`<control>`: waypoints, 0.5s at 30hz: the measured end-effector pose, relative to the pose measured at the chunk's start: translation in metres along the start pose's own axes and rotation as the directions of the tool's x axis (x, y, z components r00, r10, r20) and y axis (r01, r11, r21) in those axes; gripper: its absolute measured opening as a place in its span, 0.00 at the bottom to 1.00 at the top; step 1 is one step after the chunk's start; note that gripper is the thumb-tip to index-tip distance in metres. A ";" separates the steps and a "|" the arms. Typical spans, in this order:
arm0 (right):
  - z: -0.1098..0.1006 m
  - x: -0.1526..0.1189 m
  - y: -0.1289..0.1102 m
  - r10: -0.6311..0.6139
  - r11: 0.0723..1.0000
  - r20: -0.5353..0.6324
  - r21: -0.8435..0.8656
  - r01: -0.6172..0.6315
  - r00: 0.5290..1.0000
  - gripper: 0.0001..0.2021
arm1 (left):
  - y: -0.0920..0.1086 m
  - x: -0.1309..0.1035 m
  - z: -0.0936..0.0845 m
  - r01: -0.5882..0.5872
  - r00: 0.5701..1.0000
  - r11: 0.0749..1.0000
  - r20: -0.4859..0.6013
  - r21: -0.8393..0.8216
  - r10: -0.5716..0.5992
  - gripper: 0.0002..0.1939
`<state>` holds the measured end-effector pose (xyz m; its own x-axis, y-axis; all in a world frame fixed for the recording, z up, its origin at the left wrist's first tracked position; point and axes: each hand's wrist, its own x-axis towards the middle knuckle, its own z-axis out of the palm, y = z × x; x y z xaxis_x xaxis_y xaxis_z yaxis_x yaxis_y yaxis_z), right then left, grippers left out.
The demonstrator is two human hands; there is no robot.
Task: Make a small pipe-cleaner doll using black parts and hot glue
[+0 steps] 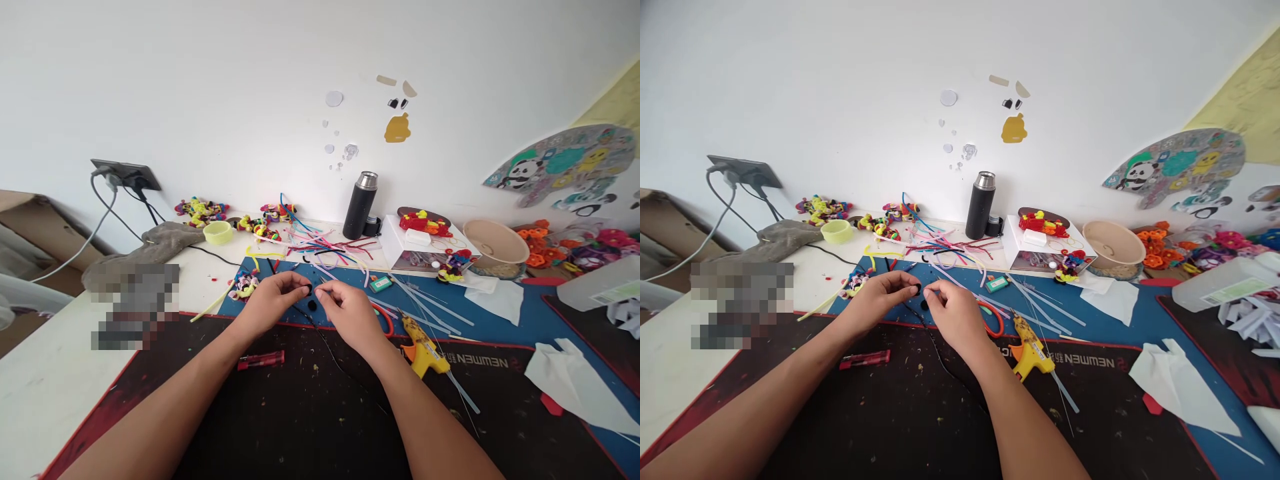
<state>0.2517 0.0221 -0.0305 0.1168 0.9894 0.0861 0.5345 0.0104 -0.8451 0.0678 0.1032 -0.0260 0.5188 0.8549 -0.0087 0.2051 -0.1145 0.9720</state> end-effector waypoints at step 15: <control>0.004 -0.002 -0.006 -0.014 1.000 0.010 0.015 0.014 1.000 0.08 | 0.007 -0.005 0.004 0.057 0.997 0.993 0.049 -0.107 -0.052 0.20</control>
<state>0.2454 0.0203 -0.0280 0.1008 0.9906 0.0922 0.5234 0.0260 -0.8517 0.0702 0.0961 -0.0196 0.5471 0.8341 -0.0707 0.1443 -0.0107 0.9895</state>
